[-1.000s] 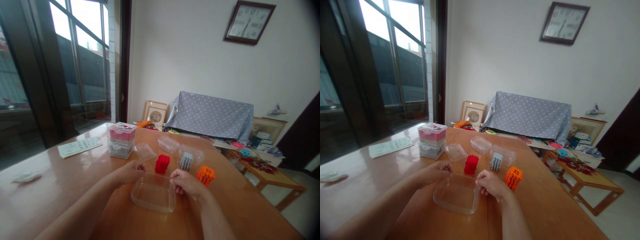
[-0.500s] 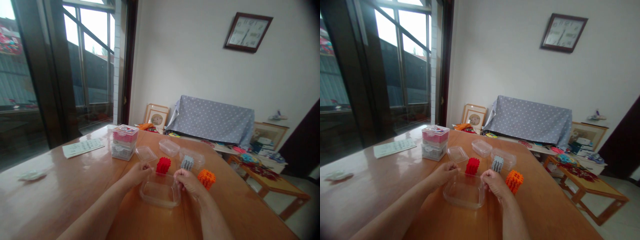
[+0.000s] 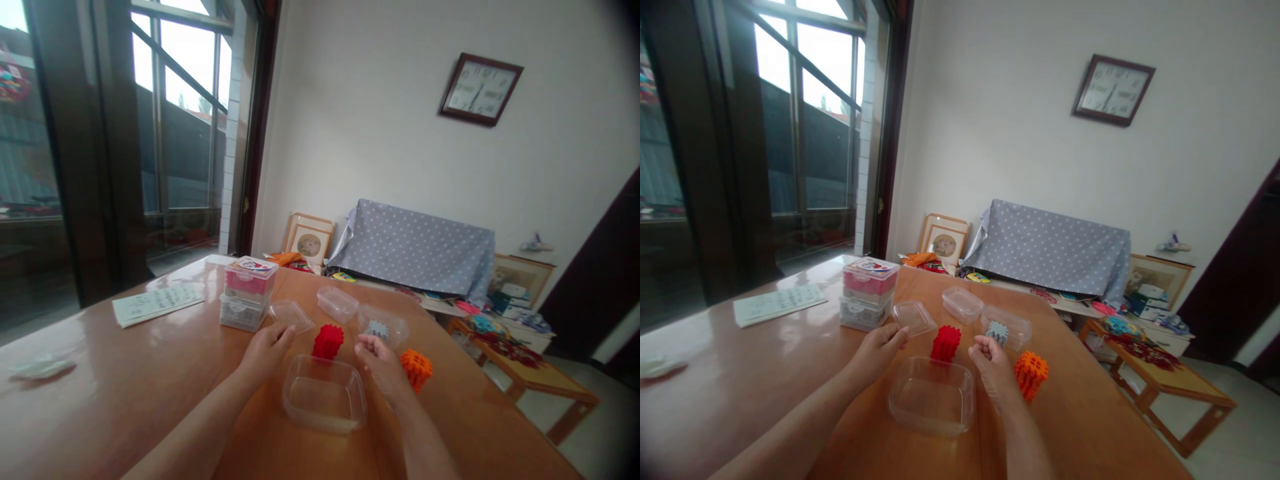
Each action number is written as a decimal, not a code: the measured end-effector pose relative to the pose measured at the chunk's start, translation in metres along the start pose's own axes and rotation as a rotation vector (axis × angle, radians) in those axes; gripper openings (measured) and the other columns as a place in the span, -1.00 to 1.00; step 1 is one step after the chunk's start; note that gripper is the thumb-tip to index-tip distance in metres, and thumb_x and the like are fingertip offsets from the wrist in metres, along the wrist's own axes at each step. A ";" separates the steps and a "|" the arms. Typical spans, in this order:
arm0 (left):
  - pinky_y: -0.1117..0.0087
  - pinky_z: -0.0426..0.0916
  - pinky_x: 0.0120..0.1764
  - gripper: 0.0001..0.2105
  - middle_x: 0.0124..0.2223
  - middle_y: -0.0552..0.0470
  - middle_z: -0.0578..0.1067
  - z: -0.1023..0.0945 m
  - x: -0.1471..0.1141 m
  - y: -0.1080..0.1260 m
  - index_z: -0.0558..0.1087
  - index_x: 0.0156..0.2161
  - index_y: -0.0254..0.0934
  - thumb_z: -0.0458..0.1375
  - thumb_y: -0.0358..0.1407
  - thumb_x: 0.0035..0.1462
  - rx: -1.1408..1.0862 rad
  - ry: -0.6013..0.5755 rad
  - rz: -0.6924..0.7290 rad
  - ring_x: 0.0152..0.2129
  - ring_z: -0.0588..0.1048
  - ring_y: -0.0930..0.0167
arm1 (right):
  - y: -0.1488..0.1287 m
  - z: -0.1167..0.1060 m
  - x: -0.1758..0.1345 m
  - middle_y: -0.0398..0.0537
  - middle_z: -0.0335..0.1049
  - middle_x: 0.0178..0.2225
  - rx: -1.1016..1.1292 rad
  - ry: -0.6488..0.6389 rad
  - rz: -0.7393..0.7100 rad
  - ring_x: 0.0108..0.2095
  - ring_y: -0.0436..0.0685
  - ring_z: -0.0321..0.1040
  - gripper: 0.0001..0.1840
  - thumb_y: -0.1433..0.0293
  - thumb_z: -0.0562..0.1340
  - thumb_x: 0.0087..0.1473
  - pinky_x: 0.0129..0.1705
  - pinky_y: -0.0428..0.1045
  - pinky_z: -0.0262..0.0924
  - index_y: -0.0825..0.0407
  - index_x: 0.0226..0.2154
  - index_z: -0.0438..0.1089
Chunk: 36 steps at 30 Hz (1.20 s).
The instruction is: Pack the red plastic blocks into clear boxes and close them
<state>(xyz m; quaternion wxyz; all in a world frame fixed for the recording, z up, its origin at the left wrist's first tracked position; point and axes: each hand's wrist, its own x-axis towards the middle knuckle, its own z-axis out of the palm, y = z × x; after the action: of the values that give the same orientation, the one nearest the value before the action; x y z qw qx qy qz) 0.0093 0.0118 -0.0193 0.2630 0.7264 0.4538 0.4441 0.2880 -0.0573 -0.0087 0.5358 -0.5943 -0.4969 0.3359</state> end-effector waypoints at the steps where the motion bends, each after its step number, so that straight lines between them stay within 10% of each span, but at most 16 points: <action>1: 0.40 0.11 -0.40 -0.54 -0.48 0.08 0.42 0.000 0.000 0.001 0.37 -0.47 -0.26 -0.03 0.04 0.30 0.022 -0.001 0.005 -0.50 0.38 0.40 | -0.002 0.002 0.001 0.05 0.46 -0.12 0.004 -0.001 -0.001 -0.11 0.24 0.39 -0.49 0.15 0.36 -0.04 -0.18 0.03 0.26 0.03 -0.05 0.43; 12: 0.39 0.00 -0.44 -0.52 -0.52 0.10 0.37 0.000 -0.002 0.002 0.36 -0.49 -0.27 -0.05 0.03 0.31 0.079 0.005 0.024 -0.53 0.34 0.42 | -0.018 0.016 0.028 0.21 0.27 0.23 -0.222 -0.201 -0.040 0.18 0.34 0.28 -0.07 0.21 0.42 -0.11 0.15 0.19 0.21 0.06 0.29 0.18; 26: 0.43 0.01 -0.44 -0.56 -0.49 0.09 0.41 -0.001 -0.004 0.008 0.38 -0.47 -0.28 -0.01 0.01 0.27 0.006 -0.047 -0.004 -0.52 0.32 0.42 | -0.019 0.015 0.048 0.12 0.42 0.14 -0.256 -0.429 -0.049 0.17 0.31 0.32 -0.28 0.27 0.41 -0.10 0.18 0.16 0.18 0.05 0.14 0.35; 36: 0.43 0.03 -0.45 -0.56 -0.46 0.08 0.44 0.001 -0.004 0.007 0.42 -0.44 -0.28 -0.03 0.00 0.30 0.008 -0.074 0.007 -0.52 0.31 0.43 | -0.020 0.023 0.045 0.02 0.52 -0.07 -0.280 -0.358 -0.045 -0.03 0.25 0.43 -0.51 0.29 0.37 -0.08 0.03 0.11 0.26 0.05 -0.05 0.41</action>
<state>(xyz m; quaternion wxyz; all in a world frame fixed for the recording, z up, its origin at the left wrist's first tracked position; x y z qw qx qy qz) 0.0123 0.0049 -0.0156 0.2752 0.7449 0.4430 0.4161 0.2746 -0.0092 0.0125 0.3587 -0.5825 -0.6391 0.3514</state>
